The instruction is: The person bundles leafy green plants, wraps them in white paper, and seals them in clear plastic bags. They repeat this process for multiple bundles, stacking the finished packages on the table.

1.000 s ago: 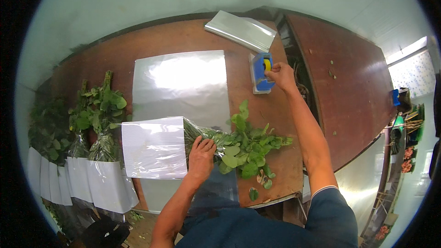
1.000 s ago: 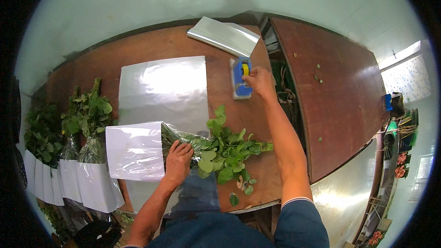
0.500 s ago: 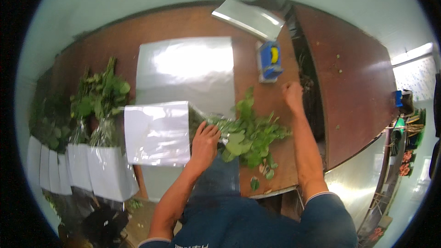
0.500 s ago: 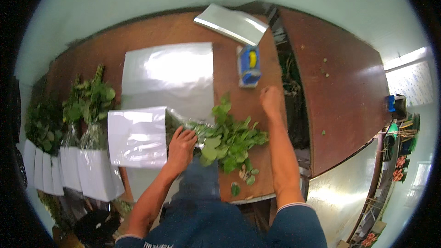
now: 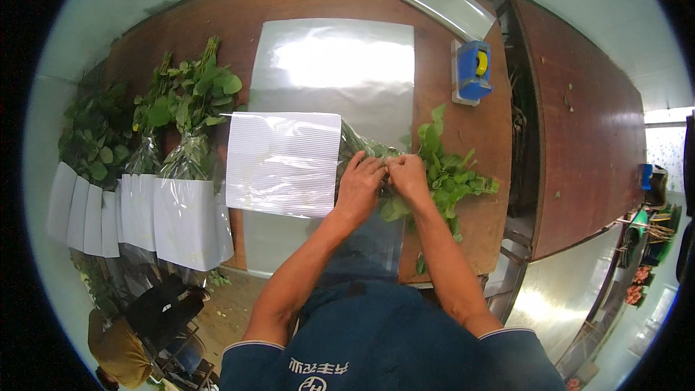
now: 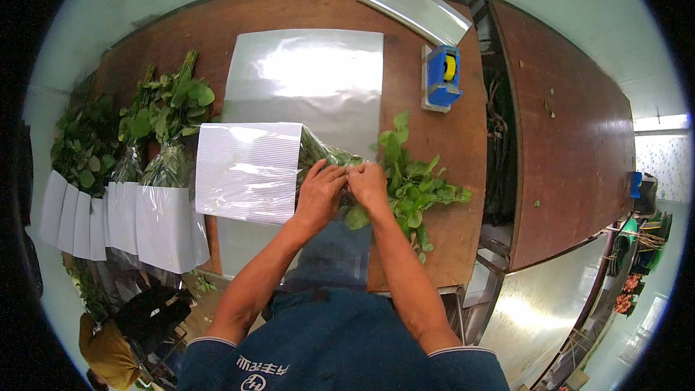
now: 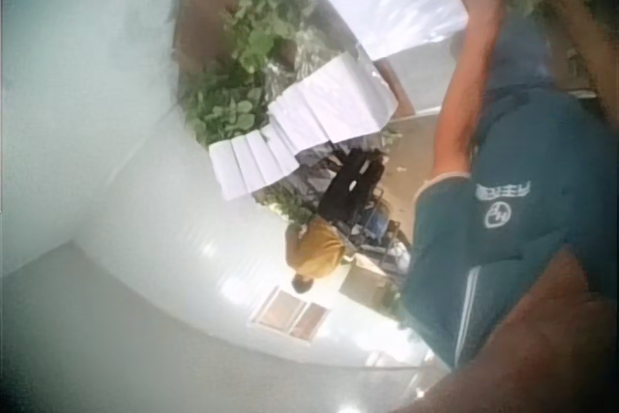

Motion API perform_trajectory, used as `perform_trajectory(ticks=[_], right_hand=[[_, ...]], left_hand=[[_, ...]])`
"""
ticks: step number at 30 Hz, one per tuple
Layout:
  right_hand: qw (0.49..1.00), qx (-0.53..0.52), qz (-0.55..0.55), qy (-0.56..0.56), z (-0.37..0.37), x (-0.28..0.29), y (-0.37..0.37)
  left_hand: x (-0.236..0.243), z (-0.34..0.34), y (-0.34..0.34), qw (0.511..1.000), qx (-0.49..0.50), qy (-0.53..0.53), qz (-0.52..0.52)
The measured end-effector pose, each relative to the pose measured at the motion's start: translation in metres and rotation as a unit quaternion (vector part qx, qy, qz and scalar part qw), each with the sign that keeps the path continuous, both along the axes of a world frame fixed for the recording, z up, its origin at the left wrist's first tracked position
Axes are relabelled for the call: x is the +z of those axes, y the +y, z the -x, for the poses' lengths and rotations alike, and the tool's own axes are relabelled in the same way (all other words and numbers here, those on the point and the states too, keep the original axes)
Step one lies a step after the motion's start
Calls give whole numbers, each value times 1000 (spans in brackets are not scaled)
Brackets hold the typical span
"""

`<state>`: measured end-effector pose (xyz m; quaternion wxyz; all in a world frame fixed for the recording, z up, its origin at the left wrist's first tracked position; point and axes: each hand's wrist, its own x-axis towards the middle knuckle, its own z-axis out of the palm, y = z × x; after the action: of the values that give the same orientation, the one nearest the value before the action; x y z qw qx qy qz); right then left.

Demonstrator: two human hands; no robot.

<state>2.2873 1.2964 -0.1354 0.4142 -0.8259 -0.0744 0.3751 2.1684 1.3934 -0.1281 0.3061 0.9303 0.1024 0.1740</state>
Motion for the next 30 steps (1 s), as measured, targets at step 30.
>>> perform_trajectory(ticks=[30], right_hand=[[973, -158, -69, 155, 91, -14, -46]], left_hand=[[22, -5, 17, 984, -72, 164, 20]])
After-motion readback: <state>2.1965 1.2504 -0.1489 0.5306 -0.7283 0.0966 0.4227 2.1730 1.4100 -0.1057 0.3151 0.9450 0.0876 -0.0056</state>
